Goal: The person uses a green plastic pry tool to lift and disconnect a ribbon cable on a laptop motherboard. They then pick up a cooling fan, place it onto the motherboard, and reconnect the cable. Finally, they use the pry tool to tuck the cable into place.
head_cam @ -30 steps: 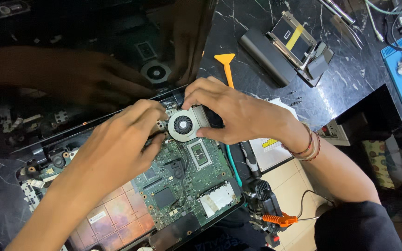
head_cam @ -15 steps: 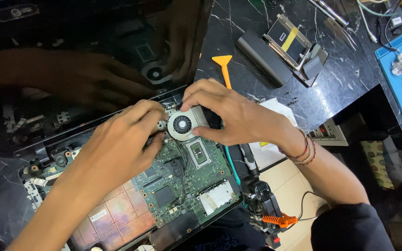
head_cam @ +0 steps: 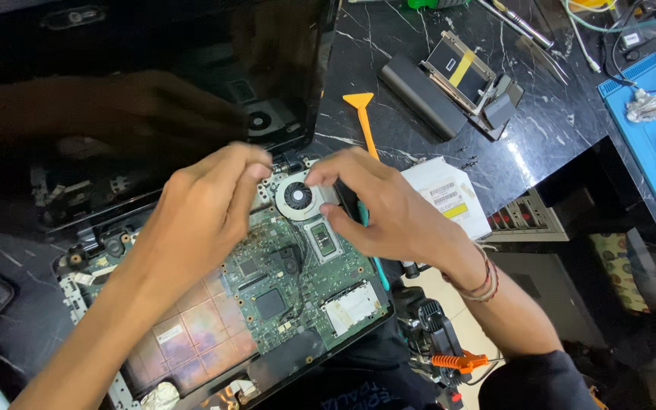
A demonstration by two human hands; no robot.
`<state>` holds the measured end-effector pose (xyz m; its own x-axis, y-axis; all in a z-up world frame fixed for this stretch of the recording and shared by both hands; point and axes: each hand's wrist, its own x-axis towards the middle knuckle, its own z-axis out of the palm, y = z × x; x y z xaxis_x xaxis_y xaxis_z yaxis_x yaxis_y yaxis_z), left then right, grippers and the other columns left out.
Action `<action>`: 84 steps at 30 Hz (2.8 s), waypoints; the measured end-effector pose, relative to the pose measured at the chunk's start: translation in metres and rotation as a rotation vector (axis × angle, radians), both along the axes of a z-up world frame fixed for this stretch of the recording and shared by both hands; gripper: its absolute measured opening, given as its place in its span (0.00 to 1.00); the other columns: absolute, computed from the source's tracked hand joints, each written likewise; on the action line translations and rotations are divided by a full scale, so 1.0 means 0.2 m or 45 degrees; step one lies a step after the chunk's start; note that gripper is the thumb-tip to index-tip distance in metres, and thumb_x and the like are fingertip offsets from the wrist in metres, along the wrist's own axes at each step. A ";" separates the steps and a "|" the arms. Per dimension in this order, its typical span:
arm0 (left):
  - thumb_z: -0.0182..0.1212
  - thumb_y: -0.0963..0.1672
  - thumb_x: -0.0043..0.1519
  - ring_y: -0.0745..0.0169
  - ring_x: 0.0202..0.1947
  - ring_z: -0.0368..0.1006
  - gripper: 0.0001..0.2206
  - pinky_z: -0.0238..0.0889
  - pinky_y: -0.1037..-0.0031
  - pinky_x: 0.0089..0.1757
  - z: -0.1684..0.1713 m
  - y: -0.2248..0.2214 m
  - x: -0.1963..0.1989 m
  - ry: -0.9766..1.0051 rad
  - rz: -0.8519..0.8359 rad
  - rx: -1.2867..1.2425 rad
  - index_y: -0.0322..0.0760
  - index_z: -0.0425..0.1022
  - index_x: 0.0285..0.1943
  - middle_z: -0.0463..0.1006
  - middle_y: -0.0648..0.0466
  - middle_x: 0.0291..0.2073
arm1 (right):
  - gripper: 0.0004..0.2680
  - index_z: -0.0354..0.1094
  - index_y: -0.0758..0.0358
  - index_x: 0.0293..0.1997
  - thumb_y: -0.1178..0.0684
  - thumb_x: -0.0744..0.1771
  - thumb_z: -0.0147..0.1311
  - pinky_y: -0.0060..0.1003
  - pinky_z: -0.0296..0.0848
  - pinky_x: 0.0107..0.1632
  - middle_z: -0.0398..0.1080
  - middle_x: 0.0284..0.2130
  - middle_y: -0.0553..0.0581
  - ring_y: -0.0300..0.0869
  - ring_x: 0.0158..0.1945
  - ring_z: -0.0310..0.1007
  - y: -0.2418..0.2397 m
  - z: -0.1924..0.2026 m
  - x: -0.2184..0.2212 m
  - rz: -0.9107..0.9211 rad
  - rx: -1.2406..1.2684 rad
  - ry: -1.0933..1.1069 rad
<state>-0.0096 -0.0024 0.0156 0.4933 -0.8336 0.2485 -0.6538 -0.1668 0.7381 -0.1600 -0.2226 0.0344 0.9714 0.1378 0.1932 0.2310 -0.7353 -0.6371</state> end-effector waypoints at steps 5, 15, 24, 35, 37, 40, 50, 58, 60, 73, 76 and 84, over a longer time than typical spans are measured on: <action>0.42 0.43 0.78 0.56 0.37 0.84 0.15 0.77 0.64 0.43 -0.01 0.01 0.00 0.158 0.028 0.139 0.37 0.64 0.72 0.85 0.50 0.43 | 0.05 0.69 0.66 0.45 0.55 0.75 0.52 0.46 0.76 0.59 0.76 0.44 0.61 0.53 0.54 0.78 0.08 0.04 -0.06 0.034 0.154 -0.130; 0.54 0.44 0.76 0.64 0.41 0.84 0.09 0.76 0.73 0.42 -0.01 0.05 -0.05 0.196 -0.109 -0.101 0.35 0.78 0.57 0.87 0.52 0.41 | 0.05 0.73 0.64 0.49 0.56 0.71 0.60 0.45 0.77 0.48 0.80 0.41 0.56 0.49 0.44 0.79 0.13 -0.09 -0.25 -0.332 -0.183 -0.061; 0.51 0.44 0.75 0.68 0.38 0.86 0.12 0.69 0.76 0.37 -0.04 0.03 -0.14 0.454 0.065 -0.002 0.41 0.83 0.54 0.89 0.58 0.40 | 0.07 0.78 0.63 0.51 0.58 0.68 0.64 0.39 0.79 0.36 0.81 0.30 0.53 0.43 0.30 0.81 0.10 -0.19 -0.38 -0.777 -0.143 0.250; 0.54 0.45 0.74 0.49 0.60 0.73 0.12 0.61 0.51 0.57 -0.13 -0.21 -0.33 -0.142 -0.353 0.202 0.42 0.78 0.63 0.84 0.56 0.57 | 0.08 0.78 0.57 0.51 0.53 0.68 0.63 0.42 0.80 0.45 0.84 0.35 0.52 0.43 0.31 0.83 0.14 -0.28 -0.56 -0.930 -0.002 0.307; 0.55 0.46 0.73 0.47 0.60 0.72 0.12 0.61 0.49 0.55 -0.13 -0.26 -0.33 -0.251 -0.348 0.237 0.43 0.78 0.63 0.84 0.56 0.56 | 0.08 0.78 0.58 0.53 0.52 0.69 0.63 0.42 0.81 0.45 0.85 0.36 0.51 0.43 0.31 0.83 0.14 -0.28 -0.56 -0.931 0.013 0.302; 0.61 0.42 0.70 0.42 0.58 0.78 0.13 0.65 0.49 0.60 -0.07 -0.29 -0.34 -0.284 -0.327 0.285 0.38 0.82 0.62 0.86 0.46 0.49 | 0.12 0.78 0.72 0.58 0.59 0.69 0.60 0.40 0.85 0.31 0.84 0.37 0.70 0.54 0.34 0.87 0.14 -0.29 -0.56 -0.863 0.042 0.289; 0.56 0.42 0.72 0.48 0.60 0.76 0.12 0.57 0.54 0.60 -0.06 -0.26 -0.37 -0.360 -0.317 0.271 0.39 0.84 0.59 0.86 0.50 0.49 | 0.13 0.77 0.74 0.56 0.58 0.66 0.62 0.40 0.86 0.32 0.83 0.35 0.70 0.54 0.35 0.88 0.17 -0.19 -0.55 -0.930 0.191 0.250; 0.52 0.36 0.70 0.41 0.60 0.77 0.17 0.57 0.51 0.60 -0.02 -0.16 -0.36 -0.153 -0.378 0.202 0.37 0.84 0.62 0.87 0.44 0.55 | 0.17 0.76 0.78 0.60 0.57 0.65 0.66 0.44 0.87 0.36 0.81 0.39 0.73 0.55 0.40 0.88 0.19 -0.19 -0.54 -0.917 0.414 0.290; 0.56 0.39 0.70 0.43 0.59 0.79 0.16 0.61 0.54 0.59 0.05 -0.10 -0.34 0.004 -0.261 0.173 0.40 0.85 0.63 0.88 0.45 0.54 | 0.17 0.77 0.76 0.61 0.60 0.65 0.63 0.44 0.85 0.34 0.81 0.36 0.71 0.54 0.39 0.87 0.17 -0.21 -0.55 -0.977 0.475 0.201; 0.74 0.50 0.62 0.58 0.62 0.71 0.13 0.52 0.51 0.67 -0.21 0.23 -0.16 -0.255 -0.227 0.111 0.52 0.89 0.54 0.85 0.65 0.55 | 0.14 0.79 0.58 0.57 0.61 0.67 0.51 0.41 0.75 0.52 0.83 0.43 0.52 0.46 0.49 0.79 0.16 -0.16 -0.59 -0.758 0.063 0.070; 0.74 0.49 0.63 0.59 0.59 0.72 0.13 0.54 0.56 0.64 -0.22 0.23 -0.17 -0.283 -0.221 0.049 0.52 0.87 0.56 0.85 0.66 0.53 | 0.07 0.79 0.62 0.51 0.55 0.71 0.56 0.38 0.75 0.51 0.85 0.43 0.53 0.42 0.47 0.84 0.16 -0.17 -0.58 -0.890 0.061 0.111; 0.70 0.50 0.68 0.57 0.58 0.75 0.15 0.56 0.57 0.61 -0.19 0.22 -0.20 -0.333 -0.230 -0.121 0.51 0.84 0.62 0.85 0.61 0.54 | 0.09 0.76 0.55 0.53 0.46 0.73 0.52 0.38 0.62 0.30 0.83 0.43 0.46 0.39 0.33 0.73 0.15 -0.14 -0.57 -0.889 0.015 0.338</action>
